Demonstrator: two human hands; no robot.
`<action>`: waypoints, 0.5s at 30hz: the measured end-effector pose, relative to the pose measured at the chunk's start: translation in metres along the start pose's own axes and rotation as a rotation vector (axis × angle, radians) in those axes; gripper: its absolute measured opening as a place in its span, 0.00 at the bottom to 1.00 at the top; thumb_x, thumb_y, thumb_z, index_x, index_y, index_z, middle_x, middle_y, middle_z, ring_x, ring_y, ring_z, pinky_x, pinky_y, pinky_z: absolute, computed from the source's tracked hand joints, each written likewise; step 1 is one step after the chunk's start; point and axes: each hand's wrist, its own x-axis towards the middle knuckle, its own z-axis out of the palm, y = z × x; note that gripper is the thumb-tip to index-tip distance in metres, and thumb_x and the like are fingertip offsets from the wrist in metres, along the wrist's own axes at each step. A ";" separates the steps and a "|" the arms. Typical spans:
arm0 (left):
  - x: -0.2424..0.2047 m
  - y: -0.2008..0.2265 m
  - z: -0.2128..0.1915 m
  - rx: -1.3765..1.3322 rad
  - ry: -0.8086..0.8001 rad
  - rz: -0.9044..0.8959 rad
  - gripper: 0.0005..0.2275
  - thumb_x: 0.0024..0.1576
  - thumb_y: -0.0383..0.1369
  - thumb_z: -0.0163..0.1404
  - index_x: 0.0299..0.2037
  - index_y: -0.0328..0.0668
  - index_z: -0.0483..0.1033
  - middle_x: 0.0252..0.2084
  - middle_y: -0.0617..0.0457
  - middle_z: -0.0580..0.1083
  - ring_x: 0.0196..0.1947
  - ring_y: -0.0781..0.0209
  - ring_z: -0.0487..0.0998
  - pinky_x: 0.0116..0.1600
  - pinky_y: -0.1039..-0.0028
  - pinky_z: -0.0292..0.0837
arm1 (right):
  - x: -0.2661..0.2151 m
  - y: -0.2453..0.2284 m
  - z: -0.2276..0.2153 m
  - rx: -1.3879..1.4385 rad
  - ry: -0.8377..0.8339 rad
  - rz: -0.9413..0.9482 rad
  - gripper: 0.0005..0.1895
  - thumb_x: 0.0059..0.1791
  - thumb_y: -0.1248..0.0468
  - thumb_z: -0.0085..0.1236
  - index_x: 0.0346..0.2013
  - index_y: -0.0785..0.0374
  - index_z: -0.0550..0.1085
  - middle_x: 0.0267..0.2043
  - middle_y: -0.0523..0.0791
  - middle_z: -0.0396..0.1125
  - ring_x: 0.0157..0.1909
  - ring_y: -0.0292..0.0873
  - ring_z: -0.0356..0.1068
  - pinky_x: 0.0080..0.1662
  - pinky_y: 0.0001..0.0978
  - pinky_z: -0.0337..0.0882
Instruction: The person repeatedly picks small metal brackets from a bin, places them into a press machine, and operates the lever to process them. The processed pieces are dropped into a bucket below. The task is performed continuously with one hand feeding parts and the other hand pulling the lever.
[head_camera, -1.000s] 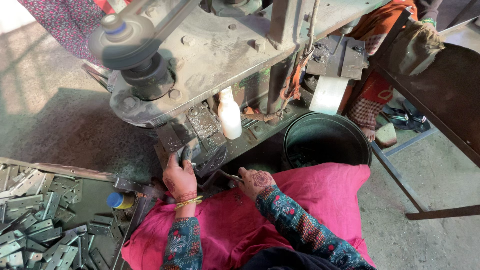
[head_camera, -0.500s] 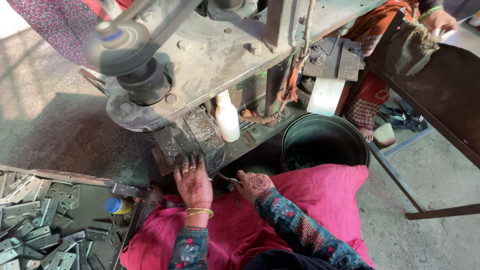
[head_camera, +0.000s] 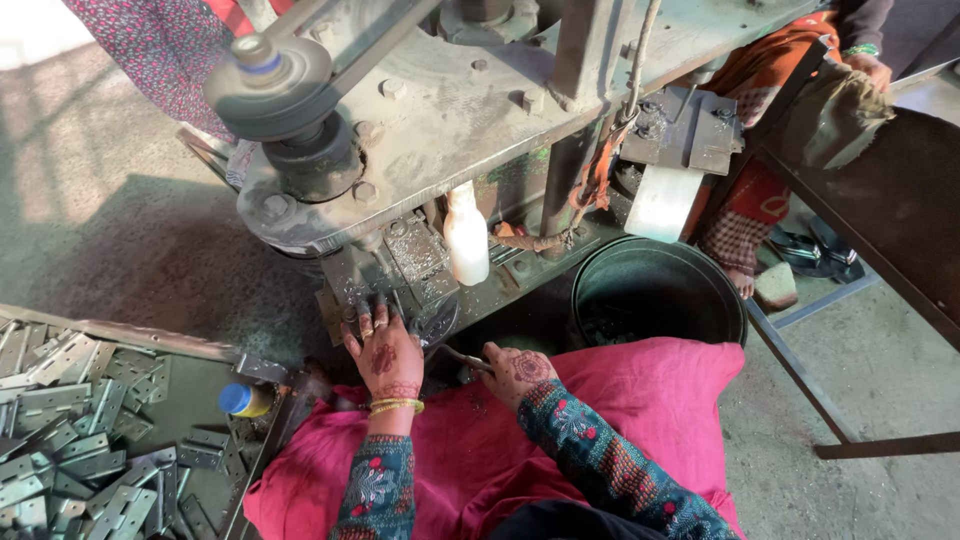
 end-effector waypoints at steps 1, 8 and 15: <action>-0.001 0.001 0.002 -0.013 0.007 -0.005 0.22 0.50 0.37 0.57 0.56 0.40 0.77 0.68 0.52 0.68 0.71 0.49 0.63 0.74 0.46 0.44 | 0.000 0.001 0.001 -0.003 0.018 -0.015 0.15 0.51 0.52 0.55 0.45 0.57 0.69 0.41 0.48 0.75 0.45 0.54 0.75 0.46 0.48 0.73; -0.005 0.002 0.009 -0.032 -0.006 -0.030 0.22 0.50 0.37 0.57 0.55 0.41 0.77 0.68 0.52 0.68 0.71 0.50 0.63 0.75 0.44 0.43 | 0.000 0.000 0.002 -0.036 0.023 -0.012 0.15 0.51 0.52 0.55 0.45 0.58 0.69 0.39 0.49 0.74 0.44 0.55 0.75 0.44 0.49 0.73; -0.004 0.002 0.009 -0.039 0.066 -0.011 0.24 0.49 0.37 0.57 0.57 0.38 0.77 0.69 0.49 0.68 0.72 0.49 0.62 0.74 0.44 0.41 | 0.000 -0.005 -0.003 -0.044 -0.017 0.035 0.16 0.52 0.50 0.54 0.44 0.59 0.69 0.38 0.49 0.74 0.43 0.55 0.75 0.43 0.49 0.73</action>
